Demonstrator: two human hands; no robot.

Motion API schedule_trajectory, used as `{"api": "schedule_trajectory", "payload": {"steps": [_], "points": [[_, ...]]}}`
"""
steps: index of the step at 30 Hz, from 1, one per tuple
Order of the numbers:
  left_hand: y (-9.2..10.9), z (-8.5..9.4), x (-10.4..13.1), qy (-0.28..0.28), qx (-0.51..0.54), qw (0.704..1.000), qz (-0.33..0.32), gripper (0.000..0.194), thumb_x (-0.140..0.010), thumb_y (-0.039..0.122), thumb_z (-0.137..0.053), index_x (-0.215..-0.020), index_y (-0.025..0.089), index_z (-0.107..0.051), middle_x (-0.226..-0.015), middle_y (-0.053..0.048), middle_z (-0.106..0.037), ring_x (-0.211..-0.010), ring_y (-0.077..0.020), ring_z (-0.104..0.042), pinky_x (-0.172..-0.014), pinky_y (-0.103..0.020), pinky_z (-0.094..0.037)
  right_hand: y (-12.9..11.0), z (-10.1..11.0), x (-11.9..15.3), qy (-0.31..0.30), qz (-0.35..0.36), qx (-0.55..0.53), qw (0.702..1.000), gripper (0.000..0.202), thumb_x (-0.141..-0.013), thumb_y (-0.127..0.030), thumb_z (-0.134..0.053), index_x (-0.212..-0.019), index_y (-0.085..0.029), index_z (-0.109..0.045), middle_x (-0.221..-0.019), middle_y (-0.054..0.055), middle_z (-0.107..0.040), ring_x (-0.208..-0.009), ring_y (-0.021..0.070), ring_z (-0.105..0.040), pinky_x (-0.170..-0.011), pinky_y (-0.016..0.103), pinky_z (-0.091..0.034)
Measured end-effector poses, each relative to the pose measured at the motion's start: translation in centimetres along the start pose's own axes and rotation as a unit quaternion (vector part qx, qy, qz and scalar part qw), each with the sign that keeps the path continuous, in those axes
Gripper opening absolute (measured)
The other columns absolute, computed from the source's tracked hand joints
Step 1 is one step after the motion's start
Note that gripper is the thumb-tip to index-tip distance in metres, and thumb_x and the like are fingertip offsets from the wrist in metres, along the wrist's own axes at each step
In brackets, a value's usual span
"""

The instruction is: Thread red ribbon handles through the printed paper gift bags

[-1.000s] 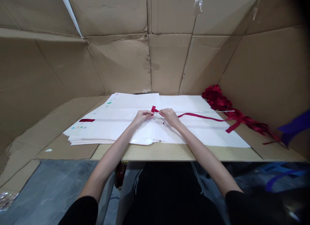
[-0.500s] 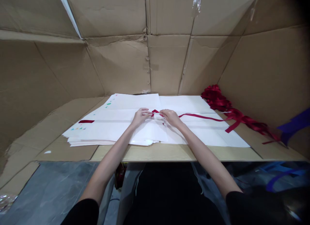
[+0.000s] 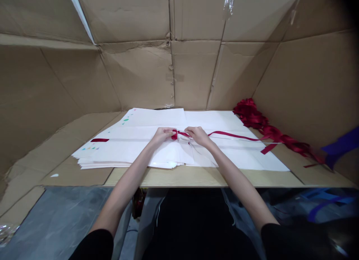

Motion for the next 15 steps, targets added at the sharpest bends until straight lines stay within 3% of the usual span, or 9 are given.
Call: {"api": "schedule_trajectory", "payload": {"steps": [6,10,15], "points": [[-0.2,0.3,-0.1,0.012,-0.001,1.000,0.014,0.030,-0.048,0.024,-0.086,-0.070,0.009,-0.073,-0.074,-0.012,-0.069,-0.066,-0.0186,-0.062,-0.071,-0.034,-0.050,-0.4,0.2,0.1,-0.016,0.003,-0.058,0.998,0.025,-0.088,-0.022,-0.045,-0.086,-0.016,-0.070,-0.062,0.001,-0.062,-0.062,0.0135,-0.054,-0.063,0.022,-0.036],[-0.4,-0.2,0.3,-0.026,-0.014,0.999,0.031,0.026,-0.053,0.028,-0.084,-0.065,0.009,-0.072,-0.075,-0.012,-0.069,-0.069,-0.0185,-0.062,-0.074,-0.034,-0.051,-0.8,0.2,0.3,-0.014,0.002,-0.059,0.998,0.025,-0.087,-0.019,-0.045,-0.084,-0.016,-0.070,-0.061,0.001,-0.062,-0.062,0.0136,-0.055,-0.064,0.022,-0.036],[-0.4,-1.4,1.1,-0.047,0.058,0.996,0.038,0.022,-0.062,0.023,-0.080,-0.077,0.008,-0.072,-0.087,-0.013,-0.070,-0.081,-0.0204,-0.064,-0.083,-0.035,-0.051,-1.7,-0.2,0.7,0.019,-0.008,-0.060,0.998,0.024,-0.088,-0.019,-0.045,-0.086,-0.018,-0.070,-0.062,0.001,-0.064,-0.062,0.0143,-0.057,-0.065,0.023,-0.038]]}}
Point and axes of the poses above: each hand's wrist, its own x-axis away from the middle knuckle, its own z-axis out of the back of the hand, y = z × x, the point moved 7 cm from there along -x, towards the middle knuckle
